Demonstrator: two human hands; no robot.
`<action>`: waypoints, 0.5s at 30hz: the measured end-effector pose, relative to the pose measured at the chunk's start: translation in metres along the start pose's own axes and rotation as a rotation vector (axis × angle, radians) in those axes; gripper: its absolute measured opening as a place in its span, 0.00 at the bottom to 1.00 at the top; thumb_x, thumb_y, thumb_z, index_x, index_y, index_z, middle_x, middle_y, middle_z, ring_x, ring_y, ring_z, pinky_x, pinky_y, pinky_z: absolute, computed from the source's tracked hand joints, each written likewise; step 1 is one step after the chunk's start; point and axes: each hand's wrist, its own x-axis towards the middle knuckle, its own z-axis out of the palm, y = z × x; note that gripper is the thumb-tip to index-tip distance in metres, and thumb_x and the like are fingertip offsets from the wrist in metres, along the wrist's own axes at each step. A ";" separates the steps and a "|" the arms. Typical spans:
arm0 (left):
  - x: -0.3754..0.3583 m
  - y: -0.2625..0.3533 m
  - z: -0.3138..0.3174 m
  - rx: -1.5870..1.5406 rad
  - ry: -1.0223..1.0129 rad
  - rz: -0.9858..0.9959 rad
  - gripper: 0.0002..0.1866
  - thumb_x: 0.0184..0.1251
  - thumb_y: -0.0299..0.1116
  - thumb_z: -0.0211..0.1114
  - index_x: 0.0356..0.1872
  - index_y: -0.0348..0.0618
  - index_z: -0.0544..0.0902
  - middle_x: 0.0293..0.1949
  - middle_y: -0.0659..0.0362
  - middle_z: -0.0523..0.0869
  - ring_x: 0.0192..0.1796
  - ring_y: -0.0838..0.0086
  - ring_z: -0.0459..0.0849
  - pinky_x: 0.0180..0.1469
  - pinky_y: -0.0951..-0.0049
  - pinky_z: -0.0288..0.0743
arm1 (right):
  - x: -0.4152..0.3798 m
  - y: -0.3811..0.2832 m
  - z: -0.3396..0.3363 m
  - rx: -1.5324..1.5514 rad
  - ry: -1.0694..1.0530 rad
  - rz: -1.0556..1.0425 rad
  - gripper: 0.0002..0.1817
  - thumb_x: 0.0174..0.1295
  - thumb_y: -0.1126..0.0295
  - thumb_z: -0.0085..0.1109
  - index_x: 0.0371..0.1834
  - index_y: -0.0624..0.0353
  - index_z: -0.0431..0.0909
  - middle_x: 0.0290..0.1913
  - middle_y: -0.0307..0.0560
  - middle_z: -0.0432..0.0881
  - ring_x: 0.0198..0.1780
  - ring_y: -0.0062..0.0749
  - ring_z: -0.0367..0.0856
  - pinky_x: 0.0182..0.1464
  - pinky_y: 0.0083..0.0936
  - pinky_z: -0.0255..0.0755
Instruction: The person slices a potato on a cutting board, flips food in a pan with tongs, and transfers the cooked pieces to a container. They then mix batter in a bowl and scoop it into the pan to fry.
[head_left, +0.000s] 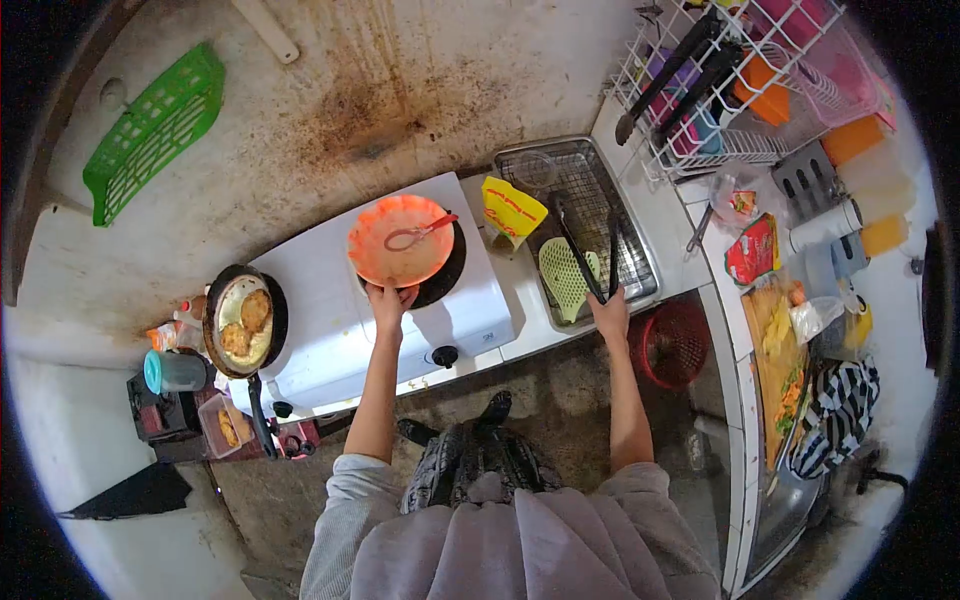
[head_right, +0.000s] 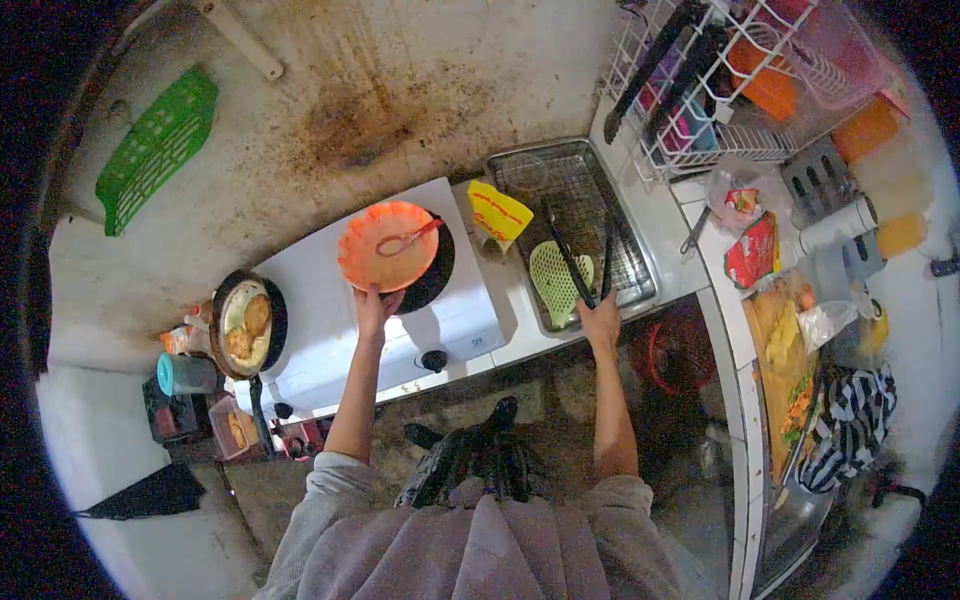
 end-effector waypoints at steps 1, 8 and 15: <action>0.000 -0.003 -0.001 0.046 0.022 -0.015 0.22 0.65 0.43 0.47 0.56 0.50 0.53 0.48 0.51 0.71 0.40 0.65 0.80 0.37 0.71 0.78 | 0.005 0.000 0.003 -0.074 0.001 -0.011 0.43 0.47 0.59 0.60 0.60 0.72 0.48 0.53 0.67 0.65 0.53 0.53 0.68 0.53 0.38 0.64; -0.051 0.005 -0.004 -0.041 0.067 0.039 0.21 0.63 0.32 0.47 0.54 0.46 0.51 0.50 0.51 0.65 0.44 0.67 0.75 0.41 0.65 0.78 | 0.014 -0.002 0.015 -0.223 0.010 -0.040 0.46 0.48 0.56 0.60 0.63 0.69 0.43 0.60 0.66 0.55 0.59 0.55 0.59 0.56 0.40 0.61; -0.110 0.024 -0.010 -0.150 0.017 -0.121 0.26 0.59 0.30 0.50 0.56 0.53 0.48 0.52 0.57 0.67 0.49 0.69 0.74 0.46 0.63 0.74 | -0.001 -0.010 0.010 -0.346 0.059 -0.065 0.43 0.52 0.52 0.57 0.62 0.68 0.47 0.55 0.64 0.58 0.54 0.53 0.62 0.54 0.39 0.61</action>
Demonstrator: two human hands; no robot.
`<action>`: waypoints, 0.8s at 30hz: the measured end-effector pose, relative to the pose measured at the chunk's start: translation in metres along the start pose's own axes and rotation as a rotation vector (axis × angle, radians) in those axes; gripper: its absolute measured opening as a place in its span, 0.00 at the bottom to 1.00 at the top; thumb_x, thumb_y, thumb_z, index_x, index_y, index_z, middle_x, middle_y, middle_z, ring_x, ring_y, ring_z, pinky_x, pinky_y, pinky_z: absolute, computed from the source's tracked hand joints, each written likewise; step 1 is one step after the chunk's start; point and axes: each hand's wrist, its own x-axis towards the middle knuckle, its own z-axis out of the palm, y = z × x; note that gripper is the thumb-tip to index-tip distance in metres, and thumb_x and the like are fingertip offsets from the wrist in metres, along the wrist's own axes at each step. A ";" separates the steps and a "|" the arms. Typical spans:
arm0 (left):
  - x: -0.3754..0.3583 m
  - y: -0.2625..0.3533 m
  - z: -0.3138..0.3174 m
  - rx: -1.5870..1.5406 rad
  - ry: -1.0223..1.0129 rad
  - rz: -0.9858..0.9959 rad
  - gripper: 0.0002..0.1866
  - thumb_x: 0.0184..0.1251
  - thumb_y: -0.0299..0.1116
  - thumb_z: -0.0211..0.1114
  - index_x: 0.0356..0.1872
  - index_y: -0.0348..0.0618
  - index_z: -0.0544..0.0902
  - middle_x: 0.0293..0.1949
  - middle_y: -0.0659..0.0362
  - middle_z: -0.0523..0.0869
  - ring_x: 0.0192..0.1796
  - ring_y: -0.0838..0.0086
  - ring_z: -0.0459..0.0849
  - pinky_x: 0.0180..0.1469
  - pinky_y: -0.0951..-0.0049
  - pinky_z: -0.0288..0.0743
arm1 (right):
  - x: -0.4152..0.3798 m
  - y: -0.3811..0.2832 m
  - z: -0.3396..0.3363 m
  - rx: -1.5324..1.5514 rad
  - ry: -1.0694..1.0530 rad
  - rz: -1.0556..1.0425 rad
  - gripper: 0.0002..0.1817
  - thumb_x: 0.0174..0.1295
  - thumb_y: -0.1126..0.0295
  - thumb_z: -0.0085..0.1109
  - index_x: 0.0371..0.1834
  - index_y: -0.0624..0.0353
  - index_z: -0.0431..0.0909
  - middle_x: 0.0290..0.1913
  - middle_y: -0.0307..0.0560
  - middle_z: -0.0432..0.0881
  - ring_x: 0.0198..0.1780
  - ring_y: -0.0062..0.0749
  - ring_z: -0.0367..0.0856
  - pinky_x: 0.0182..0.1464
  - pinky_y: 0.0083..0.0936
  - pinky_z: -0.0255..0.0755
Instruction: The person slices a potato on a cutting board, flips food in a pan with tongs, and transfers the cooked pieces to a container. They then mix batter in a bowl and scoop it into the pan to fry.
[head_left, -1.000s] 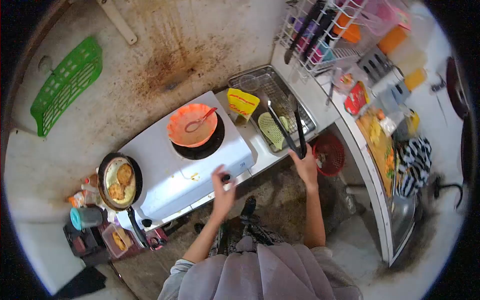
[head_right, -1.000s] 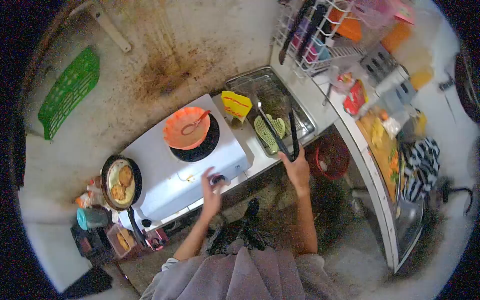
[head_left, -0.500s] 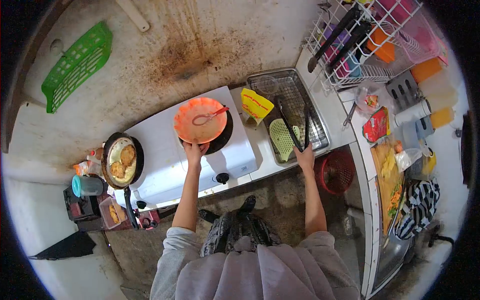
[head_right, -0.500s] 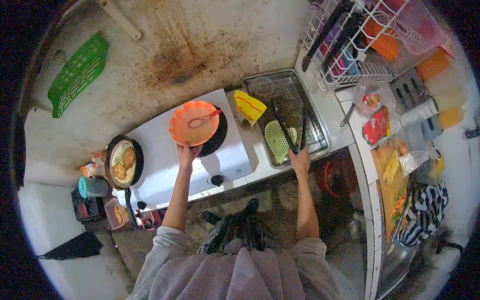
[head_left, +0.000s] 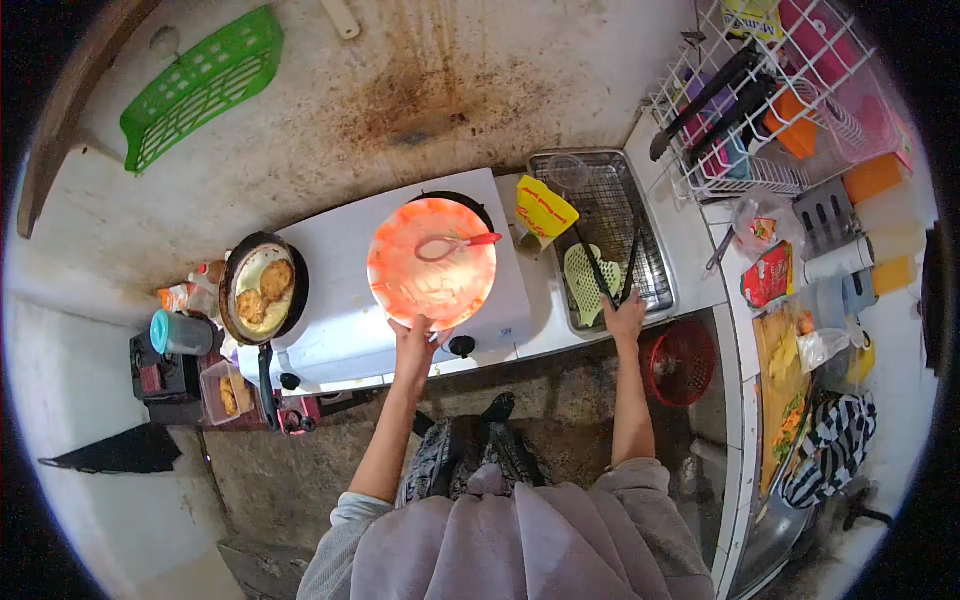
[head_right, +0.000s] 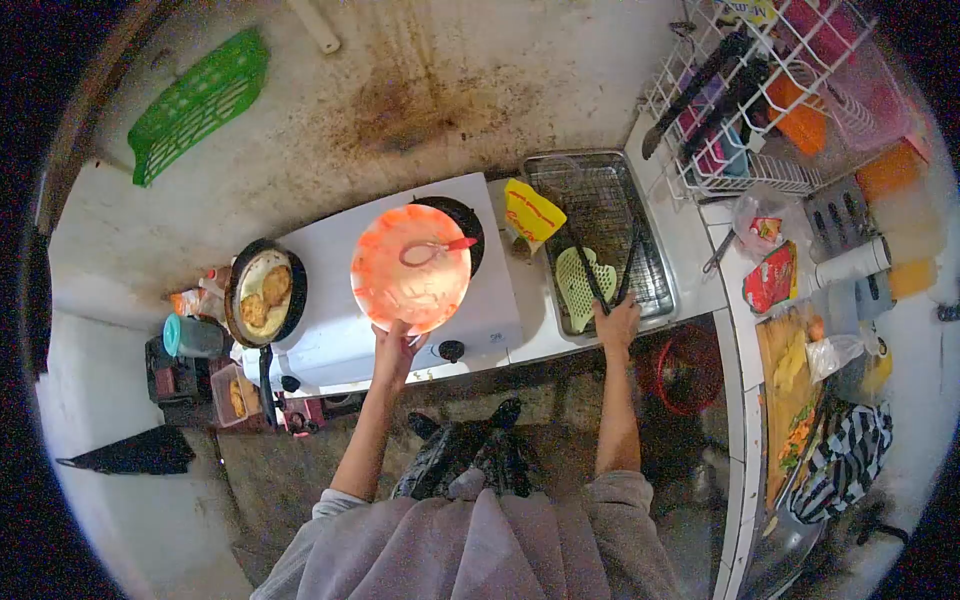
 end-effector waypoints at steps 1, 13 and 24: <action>-0.006 0.001 -0.003 -0.063 -0.065 -0.032 0.27 0.59 0.30 0.50 0.56 0.53 0.49 0.53 0.57 0.67 0.50 0.69 0.73 0.46 0.63 0.73 | -0.005 -0.004 -0.004 -0.006 -0.001 -0.010 0.43 0.52 0.52 0.57 0.62 0.68 0.47 0.55 0.64 0.58 0.54 0.53 0.62 0.54 0.39 0.61; -0.087 0.005 -0.032 -0.034 -0.103 -0.013 0.21 0.58 0.26 0.50 0.54 0.41 0.59 0.49 0.56 0.71 0.46 0.71 0.74 0.41 0.70 0.75 | -0.160 -0.186 -0.078 -0.108 0.136 -1.168 0.15 0.46 0.62 0.59 0.37 0.56 0.76 0.36 0.45 0.65 0.41 0.37 0.66 0.42 0.30 0.63; -0.131 0.031 -0.110 -0.079 -0.121 0.013 0.25 0.57 0.24 0.51 0.56 0.42 0.55 0.49 0.57 0.70 0.46 0.73 0.74 0.43 0.72 0.74 | -0.257 -0.212 -0.095 -0.275 0.144 -1.296 0.17 0.47 0.72 0.51 0.44 0.55 0.72 0.20 0.42 0.72 0.21 0.35 0.75 0.26 0.29 0.69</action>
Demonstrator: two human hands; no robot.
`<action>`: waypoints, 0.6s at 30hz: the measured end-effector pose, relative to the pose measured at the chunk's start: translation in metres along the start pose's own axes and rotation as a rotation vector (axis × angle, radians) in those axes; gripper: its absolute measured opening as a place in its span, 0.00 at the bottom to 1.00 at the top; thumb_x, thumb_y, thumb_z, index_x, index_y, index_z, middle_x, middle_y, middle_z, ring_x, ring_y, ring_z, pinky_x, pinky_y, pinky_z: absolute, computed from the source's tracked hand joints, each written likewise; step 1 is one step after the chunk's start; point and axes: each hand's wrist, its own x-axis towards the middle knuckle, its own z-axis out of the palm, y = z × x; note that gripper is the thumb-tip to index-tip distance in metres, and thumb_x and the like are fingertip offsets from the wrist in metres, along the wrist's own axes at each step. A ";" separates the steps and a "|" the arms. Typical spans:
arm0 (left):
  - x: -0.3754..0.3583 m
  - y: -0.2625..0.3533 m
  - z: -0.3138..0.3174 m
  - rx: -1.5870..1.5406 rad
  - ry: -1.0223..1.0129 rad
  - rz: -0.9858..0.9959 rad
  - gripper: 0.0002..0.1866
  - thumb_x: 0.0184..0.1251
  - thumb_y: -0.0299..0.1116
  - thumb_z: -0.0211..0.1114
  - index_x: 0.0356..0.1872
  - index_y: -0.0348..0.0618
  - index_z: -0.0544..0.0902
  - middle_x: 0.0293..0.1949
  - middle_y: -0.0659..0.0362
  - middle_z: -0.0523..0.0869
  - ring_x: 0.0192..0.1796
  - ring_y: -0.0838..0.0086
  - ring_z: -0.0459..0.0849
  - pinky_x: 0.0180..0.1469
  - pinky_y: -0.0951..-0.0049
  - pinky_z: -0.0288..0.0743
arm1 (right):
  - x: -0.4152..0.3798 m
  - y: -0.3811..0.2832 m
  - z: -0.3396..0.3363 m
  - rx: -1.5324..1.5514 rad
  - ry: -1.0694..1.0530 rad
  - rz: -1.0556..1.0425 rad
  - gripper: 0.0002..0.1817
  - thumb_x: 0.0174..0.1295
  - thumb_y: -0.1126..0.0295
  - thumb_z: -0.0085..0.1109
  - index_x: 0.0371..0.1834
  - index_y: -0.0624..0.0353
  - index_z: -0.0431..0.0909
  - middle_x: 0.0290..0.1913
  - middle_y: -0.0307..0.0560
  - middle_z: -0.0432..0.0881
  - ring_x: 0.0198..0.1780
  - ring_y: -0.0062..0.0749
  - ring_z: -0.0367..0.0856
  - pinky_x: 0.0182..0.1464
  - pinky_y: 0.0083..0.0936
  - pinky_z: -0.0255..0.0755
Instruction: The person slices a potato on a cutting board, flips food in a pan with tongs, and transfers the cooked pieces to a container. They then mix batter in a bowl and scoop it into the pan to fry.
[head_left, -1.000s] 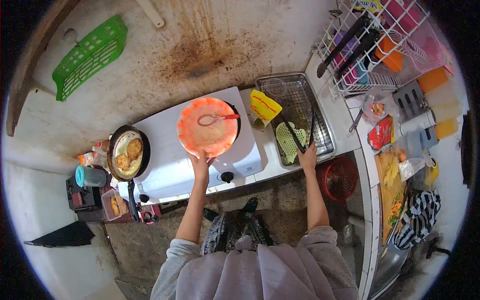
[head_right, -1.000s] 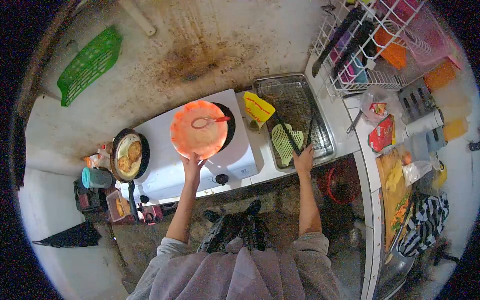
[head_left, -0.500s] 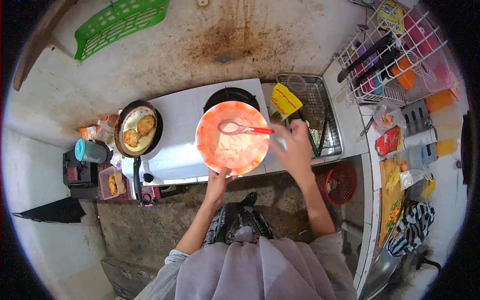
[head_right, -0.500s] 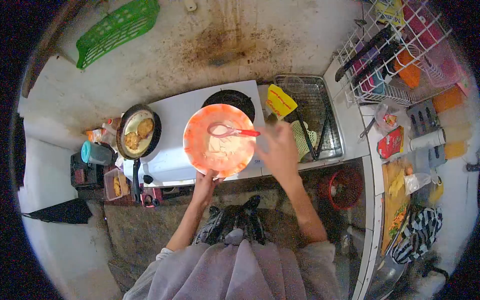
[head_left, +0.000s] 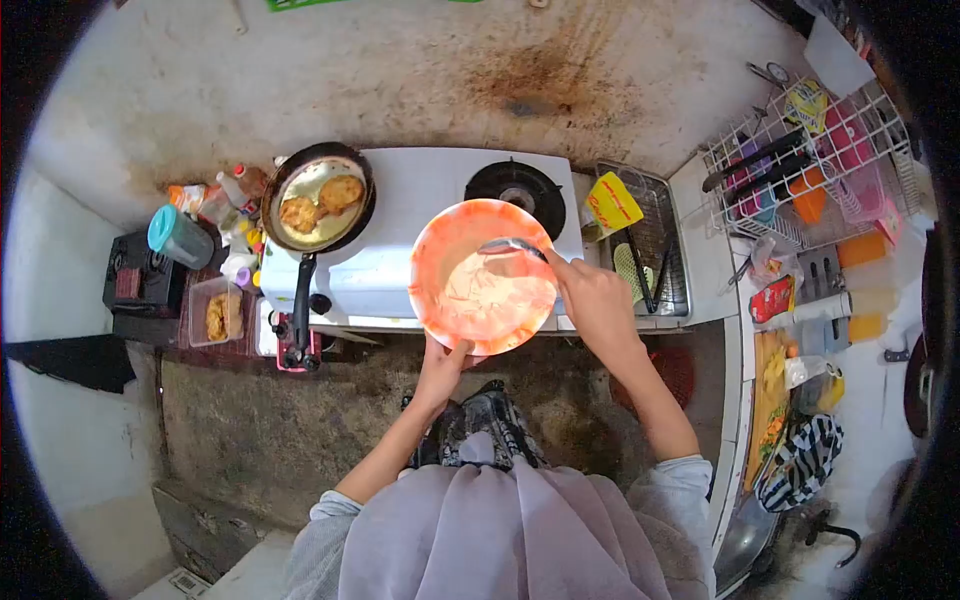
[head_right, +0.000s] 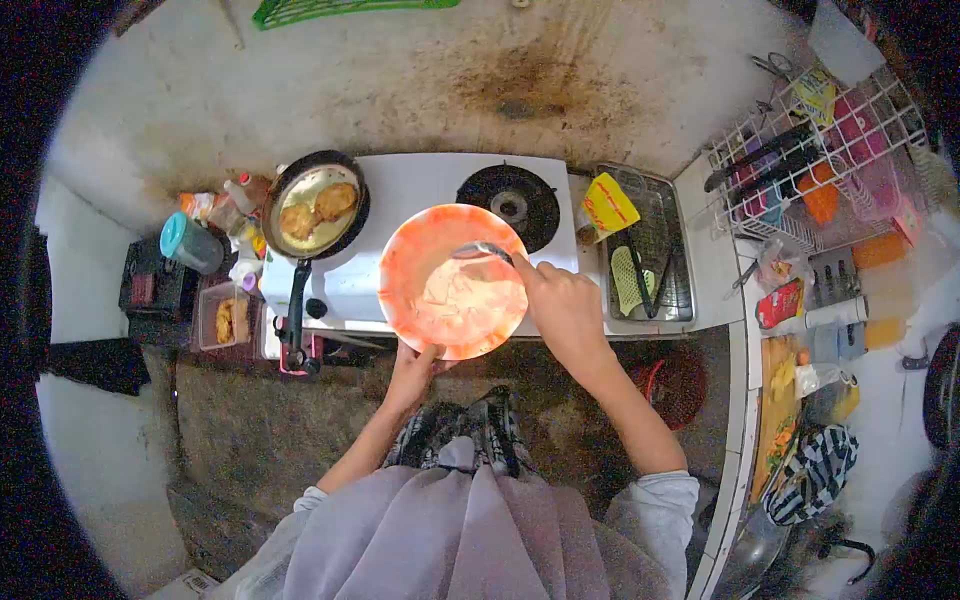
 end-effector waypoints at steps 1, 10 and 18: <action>-0.004 0.001 -0.007 0.009 -0.011 -0.003 0.25 0.56 0.23 0.51 0.56 0.42 0.55 0.49 0.57 0.70 0.46 0.73 0.74 0.42 0.73 0.75 | -0.001 -0.011 -0.004 -0.092 -0.029 -0.009 0.21 0.45 0.73 0.50 0.47 0.55 0.71 0.22 0.41 0.74 0.22 0.31 0.76 0.24 0.26 0.71; -0.041 0.003 -0.063 0.003 0.014 0.108 0.26 0.56 0.23 0.51 0.56 0.41 0.55 0.49 0.56 0.70 0.45 0.71 0.75 0.41 0.73 0.76 | -0.026 -0.086 -0.001 -0.033 -0.020 -0.225 0.23 0.45 0.74 0.50 0.50 0.51 0.72 0.22 0.39 0.72 0.24 0.30 0.75 0.28 0.26 0.68; -0.059 0.011 -0.088 0.047 0.050 0.193 0.25 0.57 0.23 0.51 0.56 0.40 0.54 0.49 0.55 0.71 0.44 0.73 0.77 0.40 0.75 0.76 | -0.029 -0.133 0.013 -0.063 -0.077 -0.237 0.25 0.44 0.75 0.51 0.51 0.55 0.70 0.20 0.39 0.73 0.22 0.28 0.75 0.26 0.25 0.68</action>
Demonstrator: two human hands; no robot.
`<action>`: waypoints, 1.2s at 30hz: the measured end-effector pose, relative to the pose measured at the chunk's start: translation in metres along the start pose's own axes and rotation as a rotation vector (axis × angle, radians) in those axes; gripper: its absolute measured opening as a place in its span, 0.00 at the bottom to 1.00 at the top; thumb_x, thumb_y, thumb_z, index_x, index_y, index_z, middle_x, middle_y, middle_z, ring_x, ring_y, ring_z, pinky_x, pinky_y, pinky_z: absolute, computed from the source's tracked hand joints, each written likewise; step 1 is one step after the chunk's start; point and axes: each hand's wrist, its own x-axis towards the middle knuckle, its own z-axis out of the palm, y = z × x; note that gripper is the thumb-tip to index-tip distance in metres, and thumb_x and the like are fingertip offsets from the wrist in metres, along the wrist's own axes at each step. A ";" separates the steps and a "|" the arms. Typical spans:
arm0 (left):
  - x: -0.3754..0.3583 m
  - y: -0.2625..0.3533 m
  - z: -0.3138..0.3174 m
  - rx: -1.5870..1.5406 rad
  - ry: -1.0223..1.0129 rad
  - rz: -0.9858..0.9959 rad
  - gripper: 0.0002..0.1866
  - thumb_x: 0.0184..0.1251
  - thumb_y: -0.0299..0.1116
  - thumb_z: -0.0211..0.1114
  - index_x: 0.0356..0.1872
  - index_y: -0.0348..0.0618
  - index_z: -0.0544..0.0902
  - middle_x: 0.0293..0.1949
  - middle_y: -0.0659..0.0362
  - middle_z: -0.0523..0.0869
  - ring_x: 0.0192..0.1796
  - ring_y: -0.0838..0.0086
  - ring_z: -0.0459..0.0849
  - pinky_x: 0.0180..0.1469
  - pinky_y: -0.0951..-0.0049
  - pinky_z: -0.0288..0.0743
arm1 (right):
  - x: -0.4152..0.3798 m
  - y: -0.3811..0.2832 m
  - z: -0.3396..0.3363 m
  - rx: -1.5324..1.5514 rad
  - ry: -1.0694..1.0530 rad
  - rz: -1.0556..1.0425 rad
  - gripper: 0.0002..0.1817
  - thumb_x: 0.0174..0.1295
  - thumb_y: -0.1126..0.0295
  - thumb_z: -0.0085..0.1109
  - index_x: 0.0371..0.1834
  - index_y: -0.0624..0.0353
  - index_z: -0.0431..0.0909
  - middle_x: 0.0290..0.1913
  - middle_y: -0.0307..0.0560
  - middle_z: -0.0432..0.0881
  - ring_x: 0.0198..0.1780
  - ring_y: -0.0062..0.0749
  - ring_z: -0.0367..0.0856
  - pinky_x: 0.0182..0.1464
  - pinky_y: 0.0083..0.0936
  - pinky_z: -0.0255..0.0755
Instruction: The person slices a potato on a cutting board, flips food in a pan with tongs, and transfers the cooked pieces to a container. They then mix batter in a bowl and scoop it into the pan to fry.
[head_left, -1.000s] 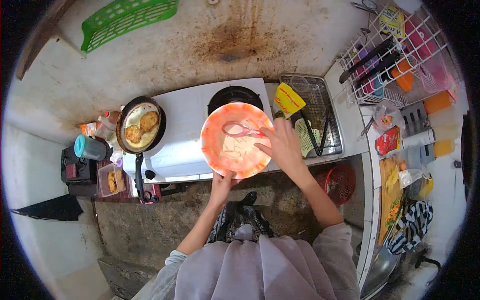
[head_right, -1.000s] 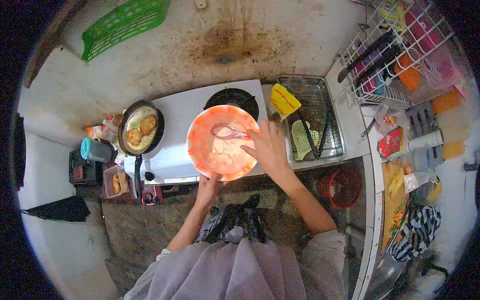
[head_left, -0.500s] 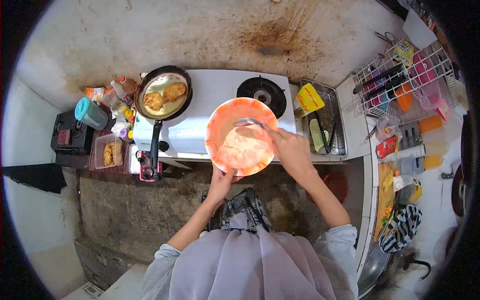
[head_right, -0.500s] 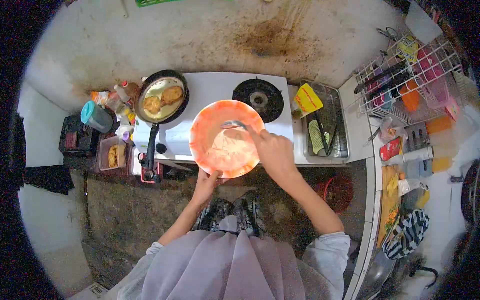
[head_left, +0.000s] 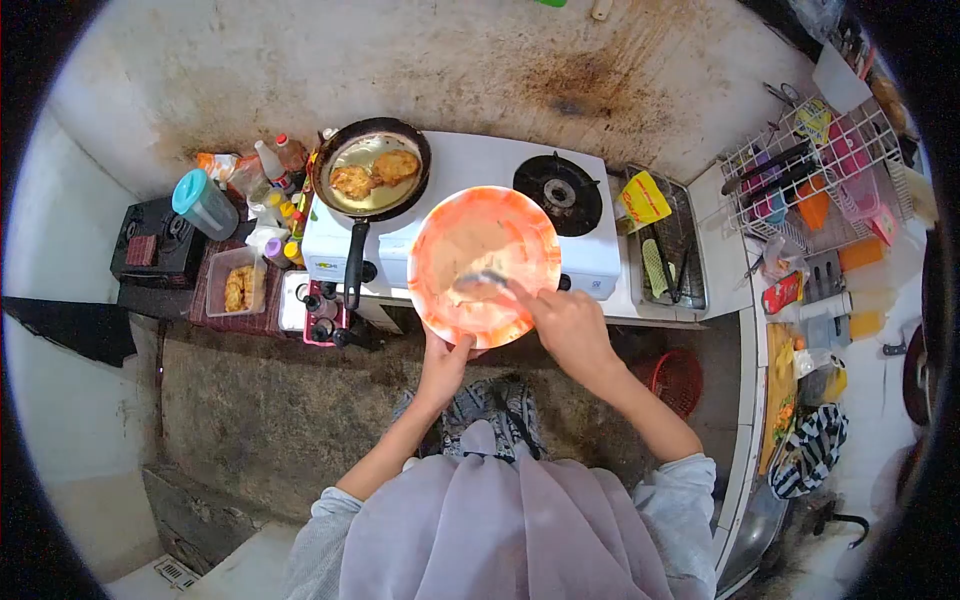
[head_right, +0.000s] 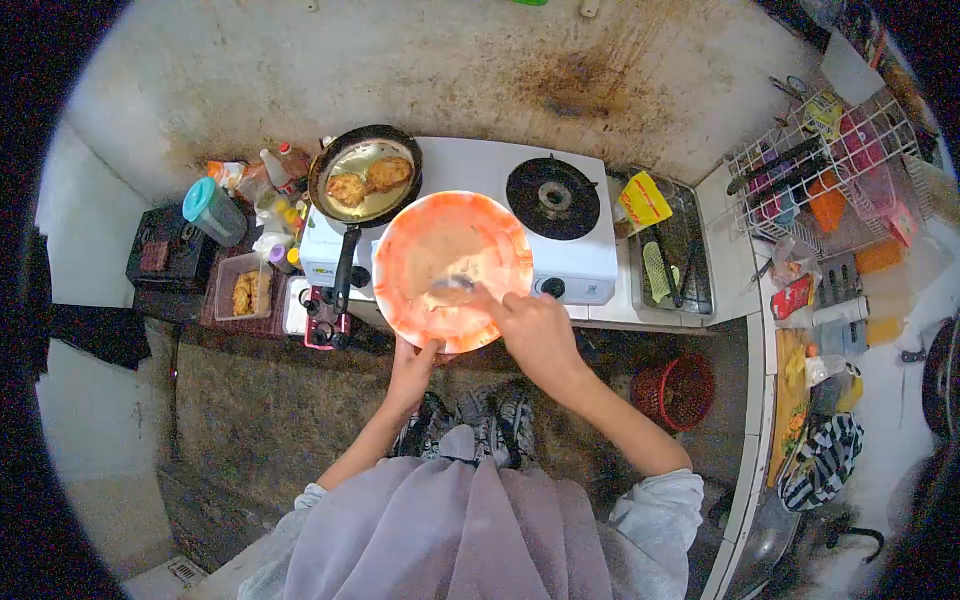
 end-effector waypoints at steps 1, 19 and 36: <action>0.000 0.003 -0.002 -0.003 -0.027 -0.024 0.27 0.57 0.21 0.49 0.57 0.41 0.50 0.51 0.53 0.68 0.47 0.70 0.75 0.43 0.73 0.76 | 0.001 -0.003 -0.005 0.000 -0.001 0.000 0.25 0.44 0.75 0.51 0.51 0.55 0.70 0.20 0.39 0.73 0.22 0.28 0.75 0.26 0.25 0.68; -0.001 -0.011 -0.004 -0.020 -0.010 0.134 0.29 0.58 0.20 0.50 0.59 0.40 0.48 0.54 0.53 0.65 0.52 0.68 0.71 0.48 0.70 0.74 | 0.003 -0.014 -0.006 -0.068 -0.029 0.187 0.18 0.49 0.72 0.53 0.47 0.59 0.73 0.16 0.45 0.74 0.17 0.35 0.74 0.24 0.29 0.68; -0.001 -0.003 0.000 -0.027 -0.067 0.043 0.30 0.58 0.19 0.49 0.59 0.40 0.45 0.54 0.51 0.62 0.53 0.68 0.70 0.47 0.72 0.74 | 0.007 -0.010 -0.005 0.110 0.140 0.331 0.17 0.50 0.73 0.53 0.46 0.56 0.73 0.18 0.45 0.75 0.19 0.36 0.74 0.26 0.30 0.65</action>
